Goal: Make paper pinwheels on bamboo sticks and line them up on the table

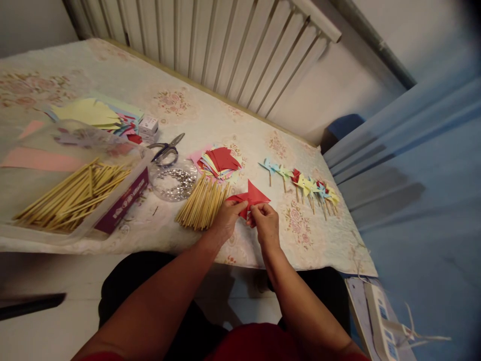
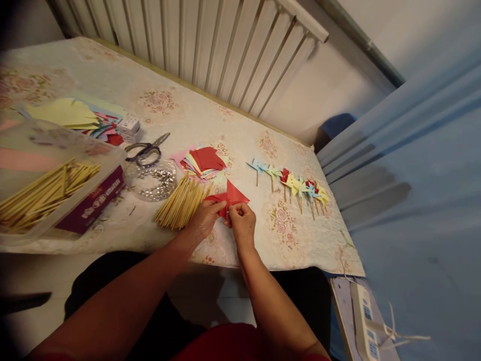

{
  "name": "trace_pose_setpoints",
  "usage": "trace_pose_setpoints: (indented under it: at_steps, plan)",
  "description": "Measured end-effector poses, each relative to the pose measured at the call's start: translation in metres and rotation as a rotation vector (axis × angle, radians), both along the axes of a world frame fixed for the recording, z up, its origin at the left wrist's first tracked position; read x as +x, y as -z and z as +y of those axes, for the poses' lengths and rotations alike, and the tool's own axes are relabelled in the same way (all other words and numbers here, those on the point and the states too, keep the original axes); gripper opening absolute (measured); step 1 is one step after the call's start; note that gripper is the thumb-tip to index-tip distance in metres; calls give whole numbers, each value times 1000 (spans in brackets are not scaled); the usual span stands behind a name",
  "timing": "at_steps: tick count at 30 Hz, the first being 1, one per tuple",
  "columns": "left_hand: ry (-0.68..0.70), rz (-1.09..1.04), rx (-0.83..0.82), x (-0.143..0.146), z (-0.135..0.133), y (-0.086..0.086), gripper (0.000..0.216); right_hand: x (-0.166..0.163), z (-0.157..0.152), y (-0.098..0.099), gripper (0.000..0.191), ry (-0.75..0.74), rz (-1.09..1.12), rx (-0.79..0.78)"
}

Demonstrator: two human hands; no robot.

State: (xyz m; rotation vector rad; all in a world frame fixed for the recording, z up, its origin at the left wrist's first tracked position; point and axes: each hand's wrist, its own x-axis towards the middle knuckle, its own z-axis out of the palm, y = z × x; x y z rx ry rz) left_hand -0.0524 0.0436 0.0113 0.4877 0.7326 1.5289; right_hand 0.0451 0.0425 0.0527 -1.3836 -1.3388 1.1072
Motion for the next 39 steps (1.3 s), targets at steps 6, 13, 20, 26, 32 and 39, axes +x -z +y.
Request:
trace_pose_setpoints:
  at_steps: [6, 13, 20, 26, 32, 39]
  plan:
    - [10, 10, 22, -2, -1, -3, 20, 1, 1, -2, 20, -31, -3, -18]
    - [19, 16, 11, 0, 1, 0, 18, 2, 2, -1, 19, -29, -33, -16]
    - [1, 57, -6, -2, -1, -3, 21, 5, -3, -5, 22, -6, -38, -15]
    - [50, -9, -55, -7, -4, -11, 19, 46, 10, -15, 31, 216, -66, 92]
    - [193, -19, -18, -9, -5, -13, 22, 75, 34, -30, 52, -128, 141, -229]
    - [408, 105, 79, -11, -8, -14, 18, 62, 37, -32, 36, -446, 133, -440]
